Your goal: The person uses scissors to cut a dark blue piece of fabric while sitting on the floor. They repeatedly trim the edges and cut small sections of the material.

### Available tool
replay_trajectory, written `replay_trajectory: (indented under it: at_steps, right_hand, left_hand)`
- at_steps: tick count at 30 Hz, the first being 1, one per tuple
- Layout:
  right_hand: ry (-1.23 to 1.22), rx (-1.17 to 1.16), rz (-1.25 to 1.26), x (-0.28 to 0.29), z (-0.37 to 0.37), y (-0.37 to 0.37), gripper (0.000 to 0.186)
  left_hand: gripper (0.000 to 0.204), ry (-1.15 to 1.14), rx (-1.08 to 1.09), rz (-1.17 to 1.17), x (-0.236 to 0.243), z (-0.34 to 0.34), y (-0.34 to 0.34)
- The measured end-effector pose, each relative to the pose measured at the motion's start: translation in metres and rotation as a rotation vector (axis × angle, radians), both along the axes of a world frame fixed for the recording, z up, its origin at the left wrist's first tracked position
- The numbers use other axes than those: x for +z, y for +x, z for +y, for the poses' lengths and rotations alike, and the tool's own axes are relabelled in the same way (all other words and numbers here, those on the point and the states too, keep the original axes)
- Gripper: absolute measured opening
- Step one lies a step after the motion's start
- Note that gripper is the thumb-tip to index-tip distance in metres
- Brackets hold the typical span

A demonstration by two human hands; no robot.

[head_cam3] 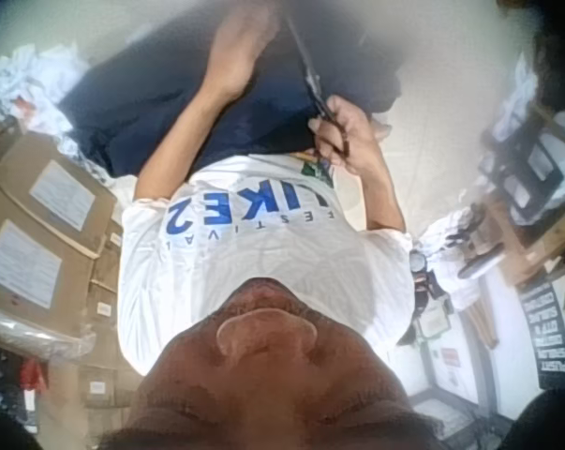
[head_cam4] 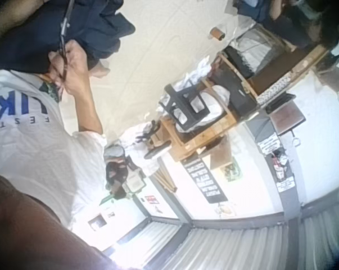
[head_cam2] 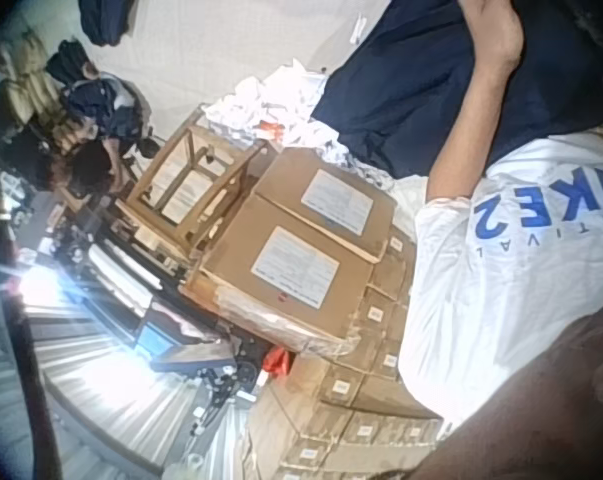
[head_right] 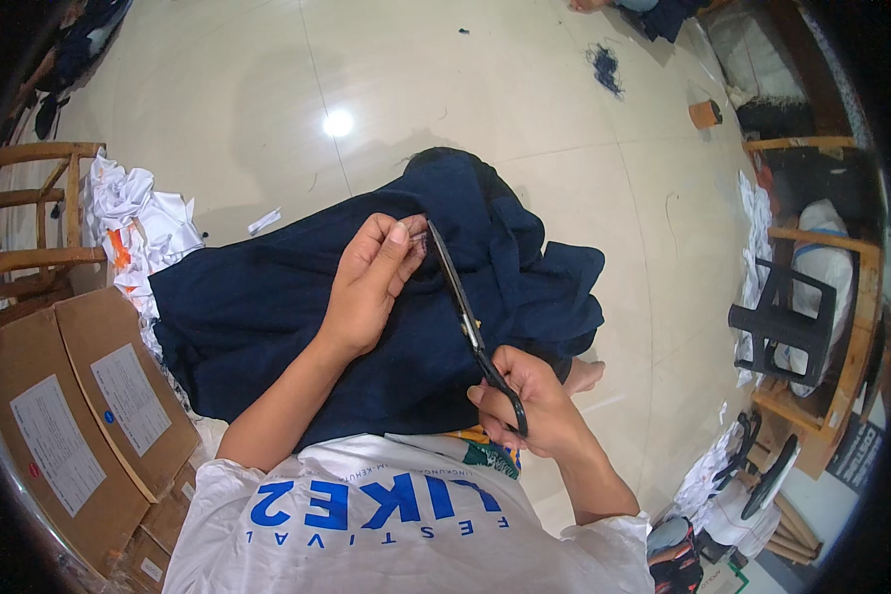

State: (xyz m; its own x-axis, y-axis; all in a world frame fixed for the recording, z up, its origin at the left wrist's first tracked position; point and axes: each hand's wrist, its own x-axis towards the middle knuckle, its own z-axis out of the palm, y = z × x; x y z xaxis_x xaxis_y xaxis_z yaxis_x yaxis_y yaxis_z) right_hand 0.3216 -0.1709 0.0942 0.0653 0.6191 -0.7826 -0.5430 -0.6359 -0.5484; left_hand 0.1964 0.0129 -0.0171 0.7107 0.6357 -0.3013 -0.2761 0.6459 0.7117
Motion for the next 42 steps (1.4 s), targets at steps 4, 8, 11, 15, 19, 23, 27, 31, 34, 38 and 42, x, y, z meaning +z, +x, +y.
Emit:
replay_trajectory:
  at_steps: [4, 8, 11, 15, 19, 23, 27, 31, 34, 38, 42]
  right_hand:
    - [0.212, -0.082, -0.19, 0.008, 0.002, 0.005, 0.031]
    - [0.382, -0.175, -0.727, -0.002, 0.049, 0.002, 0.044]
    - [0.411, -0.12, -1.096, -0.032, 0.085, 0.006, 0.049]
    - [0.415, -0.142, -0.878, -0.059, 0.107, 0.007, 0.038]
    - [0.432, -0.245, -0.659, -0.067, 0.109, 0.011, 0.03]
    - [0.447, -0.334, -0.496, -0.073, 0.105, 0.016, 0.029]
    - [0.438, -0.346, -0.38, -0.067, 0.11, 0.018, 0.03]
    - [0.418, -0.343, -0.388, -0.065, 0.111, 0.016, 0.03]
    - [0.444, -0.377, -0.385, -0.063, 0.113, 0.011, 0.031]
    - [0.397, -0.407, -0.439, -0.058, 0.112, 0.006, 0.031]
    - [0.404, -0.442, -0.445, -0.051, 0.109, -0.005, 0.031]
  left_hand:
    - [0.016, -0.077, 0.029, -0.055, -0.001, 0.002, -0.002]
    - [0.017, -0.123, 0.032, -0.089, 0.002, 0.001, 0.002]
    - [0.017, -0.116, 0.007, -0.094, 0.001, 0.001, -0.003]
    - [0.017, -0.087, 0.053, -0.045, 0.011, 0.001, -0.012]
    - [0.02, 0.209, 0.225, 0.164, 0.038, 0.021, -0.06]
    - [0.03, 0.584, 0.705, 0.736, 0.037, 0.061, -0.185]
    - [0.04, 0.836, 0.495, 1.721, -0.005, 0.094, -0.399]
    - [0.032, 0.91, 0.722, 1.685, 0.016, 0.08, -0.367]
    - [0.034, 0.899, 0.648, 1.415, 0.033, 0.082, -0.297]
    - [0.025, 0.722, 0.253, 0.833, 0.058, 0.053, -0.137]
    - [0.022, 0.679, -0.057, 0.535, 0.057, 0.022, -0.047]
